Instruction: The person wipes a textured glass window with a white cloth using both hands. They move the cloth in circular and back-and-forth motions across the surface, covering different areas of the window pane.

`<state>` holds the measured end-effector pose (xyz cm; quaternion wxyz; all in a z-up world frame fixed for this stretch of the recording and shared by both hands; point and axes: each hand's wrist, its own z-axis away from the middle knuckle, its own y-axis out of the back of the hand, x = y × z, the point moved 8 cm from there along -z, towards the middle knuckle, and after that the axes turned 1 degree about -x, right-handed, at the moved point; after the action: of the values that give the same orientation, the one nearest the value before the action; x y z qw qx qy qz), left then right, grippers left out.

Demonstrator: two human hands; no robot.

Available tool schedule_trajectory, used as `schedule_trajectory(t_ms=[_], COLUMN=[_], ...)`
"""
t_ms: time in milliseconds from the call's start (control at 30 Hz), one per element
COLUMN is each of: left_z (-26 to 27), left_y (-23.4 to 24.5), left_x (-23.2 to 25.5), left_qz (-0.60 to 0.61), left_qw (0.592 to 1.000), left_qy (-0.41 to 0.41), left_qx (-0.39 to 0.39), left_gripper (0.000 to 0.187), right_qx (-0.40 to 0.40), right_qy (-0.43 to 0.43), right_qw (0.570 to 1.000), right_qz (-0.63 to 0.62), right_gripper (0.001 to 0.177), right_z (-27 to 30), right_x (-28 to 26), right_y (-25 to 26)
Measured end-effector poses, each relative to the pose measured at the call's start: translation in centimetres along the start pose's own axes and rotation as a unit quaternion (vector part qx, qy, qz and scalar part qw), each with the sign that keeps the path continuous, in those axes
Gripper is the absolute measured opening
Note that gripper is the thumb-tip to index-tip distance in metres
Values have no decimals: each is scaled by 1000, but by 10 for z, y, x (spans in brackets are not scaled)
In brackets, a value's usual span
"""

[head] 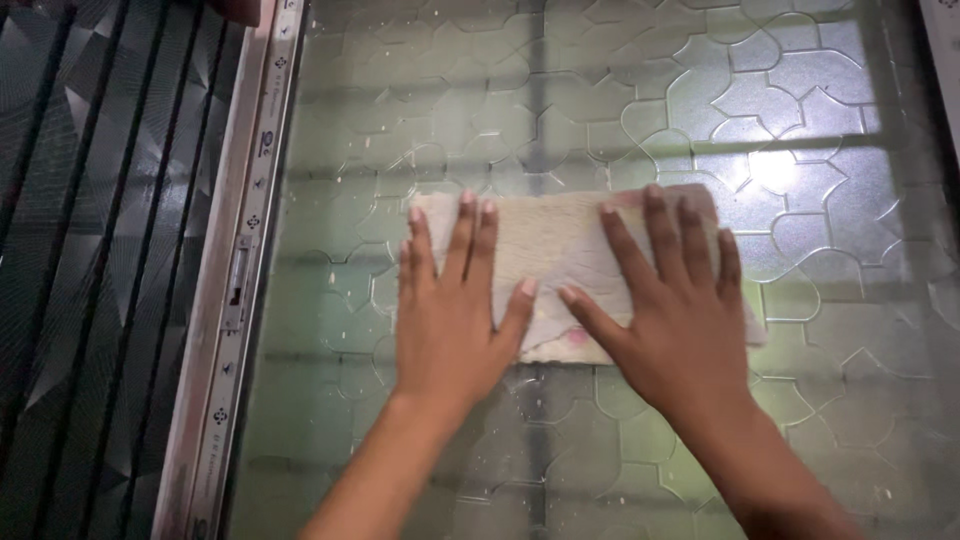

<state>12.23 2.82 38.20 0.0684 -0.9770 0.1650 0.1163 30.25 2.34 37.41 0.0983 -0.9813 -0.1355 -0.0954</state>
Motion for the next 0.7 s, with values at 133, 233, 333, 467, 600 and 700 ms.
schedule_trajectory(t_ms=[133,233,333,467,600,700], left_z=[3,10,16,28,38,46], left_y=[2,3,3,5,9,12], left_x=[19,30,39,42,34,20], left_qz=[15,37,50,52,52,55], left_qw=[1000,999,999,998,998,998], left_qy=[-14,-14,-14,-21,-23,-10], left_qx=[12,11,4,-8,-29,-34], left_gripper=[76,78,80,83,86,89], right_qx=[-5,-13,-20,-27,-40,-37], right_qy=[-14,-23,-36,-48,-51,-38], right_qw=[1000,1000,999,998,998,998], right_qz=[0,10,16,21,22,21], right_gripper=[77,78,78,79,83,82], right_z=[12,24,37,51,54,53], right_x=[11,17,18,13,-1,-16], right_y=[9,17,24,27,25,20])
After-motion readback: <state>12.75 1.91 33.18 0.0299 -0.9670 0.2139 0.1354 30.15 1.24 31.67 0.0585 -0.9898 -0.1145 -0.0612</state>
